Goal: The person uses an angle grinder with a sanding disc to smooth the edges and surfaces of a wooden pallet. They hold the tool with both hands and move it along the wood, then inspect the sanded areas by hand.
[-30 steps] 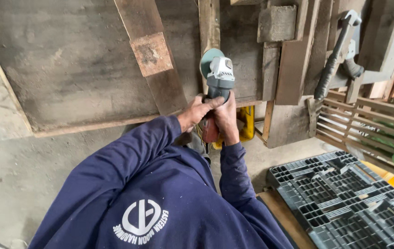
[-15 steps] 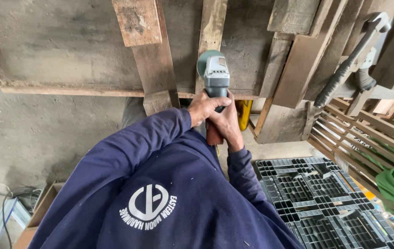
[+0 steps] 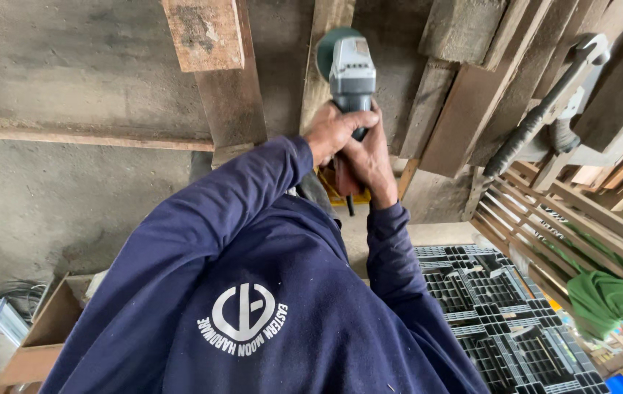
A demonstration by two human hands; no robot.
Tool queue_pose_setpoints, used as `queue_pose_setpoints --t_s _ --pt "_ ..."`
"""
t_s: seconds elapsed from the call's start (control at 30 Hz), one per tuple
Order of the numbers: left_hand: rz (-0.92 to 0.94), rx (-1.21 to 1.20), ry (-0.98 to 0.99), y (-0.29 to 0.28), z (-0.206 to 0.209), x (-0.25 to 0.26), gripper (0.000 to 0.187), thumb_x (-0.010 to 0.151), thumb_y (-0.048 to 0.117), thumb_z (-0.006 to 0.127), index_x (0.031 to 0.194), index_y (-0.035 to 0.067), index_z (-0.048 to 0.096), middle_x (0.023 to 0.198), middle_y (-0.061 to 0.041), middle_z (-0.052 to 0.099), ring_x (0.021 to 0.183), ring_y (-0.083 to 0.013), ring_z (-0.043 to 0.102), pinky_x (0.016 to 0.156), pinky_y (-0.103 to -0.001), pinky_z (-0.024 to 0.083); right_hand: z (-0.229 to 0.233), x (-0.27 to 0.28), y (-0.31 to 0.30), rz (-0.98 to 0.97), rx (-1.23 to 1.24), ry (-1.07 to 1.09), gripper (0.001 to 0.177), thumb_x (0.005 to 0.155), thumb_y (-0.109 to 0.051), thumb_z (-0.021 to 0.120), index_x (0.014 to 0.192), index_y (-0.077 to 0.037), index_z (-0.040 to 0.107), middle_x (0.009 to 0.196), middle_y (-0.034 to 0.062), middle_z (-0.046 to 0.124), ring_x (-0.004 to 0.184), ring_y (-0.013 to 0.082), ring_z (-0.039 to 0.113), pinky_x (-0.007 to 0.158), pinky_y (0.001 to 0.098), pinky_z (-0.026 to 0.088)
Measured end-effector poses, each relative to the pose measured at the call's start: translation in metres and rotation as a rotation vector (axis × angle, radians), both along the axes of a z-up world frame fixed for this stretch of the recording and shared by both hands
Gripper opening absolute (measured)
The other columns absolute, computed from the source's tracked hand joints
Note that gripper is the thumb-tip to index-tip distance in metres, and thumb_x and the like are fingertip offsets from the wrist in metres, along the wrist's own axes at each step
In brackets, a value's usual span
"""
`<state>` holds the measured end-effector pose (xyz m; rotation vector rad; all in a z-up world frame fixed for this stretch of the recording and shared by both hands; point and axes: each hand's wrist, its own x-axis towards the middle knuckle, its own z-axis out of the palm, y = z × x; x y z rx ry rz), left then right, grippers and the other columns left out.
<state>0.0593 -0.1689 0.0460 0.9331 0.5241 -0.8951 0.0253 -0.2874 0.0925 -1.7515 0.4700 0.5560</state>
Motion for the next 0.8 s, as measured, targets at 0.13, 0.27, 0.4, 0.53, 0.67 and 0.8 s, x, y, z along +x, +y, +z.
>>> queue_pose_setpoints --t_s 0.13,0.27,0.4,0.53,0.67,0.8 --pt "-0.017 0.072 -0.039 -0.004 -0.008 0.046 0.034 0.08 0.028 0.08 0.105 0.005 0.075 0.095 -0.012 0.079 0.088 -0.0227 0.075 0.08 -0.038 0.062 -0.007 0.046 -0.002 0.062 -0.035 -0.059 0.092 0.088 -0.031 0.078 0.158 0.0 0.026 0.141 0.0175 0.055 0.13 0.0258 0.058 0.109 0.038 0.051" --pt "-0.004 0.065 -0.042 -0.004 -0.009 0.07 0.034 0.079 0.027 0.081 0.105 0.005 0.075 0.094 -0.012 0.078 0.087 -0.022 0.074 0.079 -0.039 0.061 -0.005 0.066 -0.001 -0.003 0.095 -0.087 0.089 0.091 -0.026 0.076 0.16 0.0 0.026 0.142 0.0181 0.055 0.131 0.0264 0.058 0.111 0.039 0.051" --pt "0.023 0.04 -0.043 -0.006 -0.007 0.067 0.032 0.08 0.026 0.081 0.102 0.004 0.075 0.09 -0.012 0.077 0.08 -0.0214 0.072 0.075 -0.038 0.061 -0.002 0.065 -0.002 -0.03 0.141 -0.041 0.088 0.091 -0.024 0.076 0.16 0.0 0.025 0.141 0.0177 0.055 0.129 0.026 0.058 0.111 0.0387 0.05" --pt "0.061 0.025 -0.046 -0.013 -0.009 0.062 0.03 0.079 0.024 0.082 0.1 0.003 0.074 0.09 -0.011 0.076 0.08 -0.0194 0.072 0.074 -0.036 0.061 -0.004 0.063 -0.006 -0.012 0.1 0.007 0.087 0.09 -0.023 0.079 0.156 0.0 0.026 0.141 0.0176 0.054 0.131 0.0257 0.057 0.111 0.0385 0.05" --pt "0.066 -0.004 -0.03 -0.009 -0.013 0.064 0.031 0.08 0.024 0.082 0.101 0.003 0.074 0.09 -0.011 0.077 0.08 -0.0189 0.072 0.074 -0.036 0.06 -0.005 0.067 -0.006 0.023 0.048 0.014 0.086 0.091 -0.024 0.077 0.157 -0.001 0.027 0.14 0.0175 0.055 0.129 0.025 0.058 0.109 0.0378 0.051" --pt "0.036 0.026 -0.055 -0.008 -0.014 0.066 0.032 0.08 0.025 0.082 0.102 0.003 0.075 0.091 -0.011 0.077 0.081 -0.0191 0.073 0.076 -0.036 0.06 -0.007 0.068 -0.004 0.024 0.064 -0.005 0.086 0.091 -0.024 0.078 0.156 -0.001 0.027 0.14 0.0175 0.056 0.129 0.0247 0.058 0.109 0.0376 0.051"
